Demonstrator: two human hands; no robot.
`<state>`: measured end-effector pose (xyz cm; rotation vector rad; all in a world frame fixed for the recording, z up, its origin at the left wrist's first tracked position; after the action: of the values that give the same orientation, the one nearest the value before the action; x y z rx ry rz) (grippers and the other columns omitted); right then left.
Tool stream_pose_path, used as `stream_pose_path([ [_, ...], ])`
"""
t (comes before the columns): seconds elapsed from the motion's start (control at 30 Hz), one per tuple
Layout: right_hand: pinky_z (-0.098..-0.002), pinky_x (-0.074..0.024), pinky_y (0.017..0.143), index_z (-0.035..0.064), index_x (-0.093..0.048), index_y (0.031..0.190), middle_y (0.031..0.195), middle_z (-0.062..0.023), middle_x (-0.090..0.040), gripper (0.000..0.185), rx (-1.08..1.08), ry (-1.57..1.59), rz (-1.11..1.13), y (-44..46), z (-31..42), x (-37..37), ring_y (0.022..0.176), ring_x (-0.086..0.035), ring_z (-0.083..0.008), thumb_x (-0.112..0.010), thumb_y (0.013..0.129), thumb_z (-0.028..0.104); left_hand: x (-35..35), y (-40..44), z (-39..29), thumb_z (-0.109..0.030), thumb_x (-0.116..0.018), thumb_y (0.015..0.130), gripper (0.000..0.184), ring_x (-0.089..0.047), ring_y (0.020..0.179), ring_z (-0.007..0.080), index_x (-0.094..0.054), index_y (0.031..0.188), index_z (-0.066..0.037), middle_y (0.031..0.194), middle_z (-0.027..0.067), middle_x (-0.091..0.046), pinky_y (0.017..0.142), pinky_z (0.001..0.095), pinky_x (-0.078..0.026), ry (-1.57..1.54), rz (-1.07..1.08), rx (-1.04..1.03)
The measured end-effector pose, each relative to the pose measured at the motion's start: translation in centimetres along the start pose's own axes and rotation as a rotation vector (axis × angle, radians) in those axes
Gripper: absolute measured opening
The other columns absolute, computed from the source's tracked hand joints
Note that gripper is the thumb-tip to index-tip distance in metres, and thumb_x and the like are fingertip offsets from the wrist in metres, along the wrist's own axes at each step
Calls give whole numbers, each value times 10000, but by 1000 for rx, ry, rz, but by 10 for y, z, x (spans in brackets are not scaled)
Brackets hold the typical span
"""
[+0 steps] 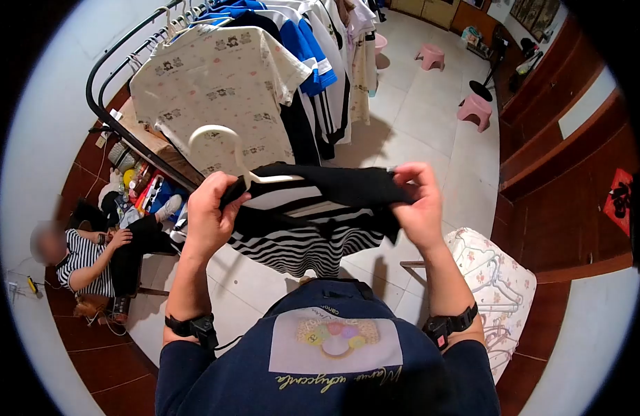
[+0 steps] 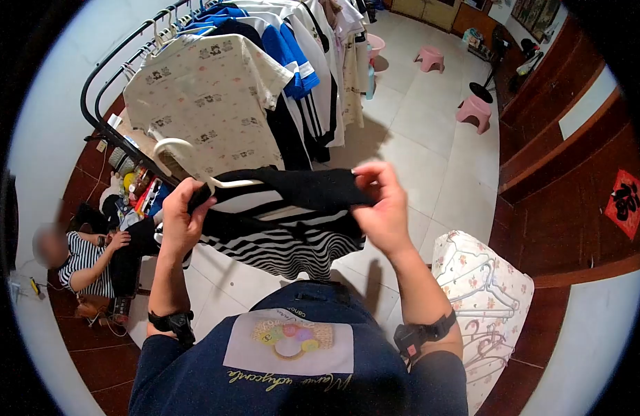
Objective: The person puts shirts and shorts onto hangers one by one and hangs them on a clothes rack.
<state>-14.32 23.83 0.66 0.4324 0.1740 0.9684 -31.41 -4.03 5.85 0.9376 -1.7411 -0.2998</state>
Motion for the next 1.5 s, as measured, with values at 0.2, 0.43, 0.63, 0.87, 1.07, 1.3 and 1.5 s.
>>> stream_pose_path([
  [0.2, -172, -425, 601, 44, -505, 1184, 942, -21, -544, 645, -51, 41, 165, -1, 3, -15, 640, -466, -31, -886, 667, 108, 5, -15, 3, 19, -694, 795, 150, -539, 631, 198, -567, 873, 2, 723, 95, -571, 607, 275, -435, -163, -54, 264],
  [0.43, -244, -489, 647, 35, -517, 1043, 866, -36, -593, 566, 31, -243, -46, 8, -3, -22, 696, -545, -95, -889, 676, 252, 15, -18, -9, 33, -688, 783, 138, -534, 626, 178, -571, 849, -2, 712, 84, -568, 604, 270, -435, -143, -87, 251],
  [0.63, -318, -497, 636, 68, -533, 1006, 814, -55, -581, 602, 334, -671, -141, 10, 14, -34, 714, -603, -199, -896, 571, 271, 19, -19, -20, 40, -688, 760, 159, -503, 661, 117, -554, 829, -13, 705, 37, -548, 638, 238, -418, -138, -63, 255],
  [0.87, -332, -489, 619, 62, -593, 939, 801, -63, -603, 338, 399, -646, -101, 16, 2, -30, 673, -606, -224, -785, 660, 59, 14, -23, -17, 67, -674, 763, 163, -502, 668, 114, -547, 824, -14, 701, 31, -546, 636, 240, -418, -196, -56, 267],
  [1.07, -338, -498, 600, 34, -603, 842, 806, -84, -602, 158, 349, -609, -92, 18, -2, -16, 665, -609, -232, -706, 727, 1, 6, -23, -9, 71, -668, 755, 160, -515, 665, 123, -556, 839, -6, 723, 46, -561, 635, 249, -429, -159, -34, 278],
  [1.3, -328, -485, 565, 0, -555, 802, 785, -108, -569, 101, 246, -577, -199, 25, -4, 7, 596, -568, -224, -631, 736, 3, -4, -17, -16, 28, -724, 724, 207, -558, 676, 262, -597, 887, 3, 745, 111, -560, 626, 313, -447, -39, 33, 140],
  [1.5, -359, -478, 546, 32, -552, 788, 736, -103, -542, 143, 313, -677, -129, 19, 4, -17, 605, -563, -268, -620, 671, -14, -17, -15, -27, 16, -729, 726, 206, -536, 657, 282, -591, 878, 4, 728, 116, -527, 591, 337, -424, -58, 55, 114],
])
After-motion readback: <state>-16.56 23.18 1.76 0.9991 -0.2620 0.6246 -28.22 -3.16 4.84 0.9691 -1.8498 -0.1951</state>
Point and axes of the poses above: each hand's wrist, its own y-axis towards the middle knuckle, its own x-axis out of the back of the hand, z = x × y, the point moved 3 cm from there along y, towards the middle knuckle
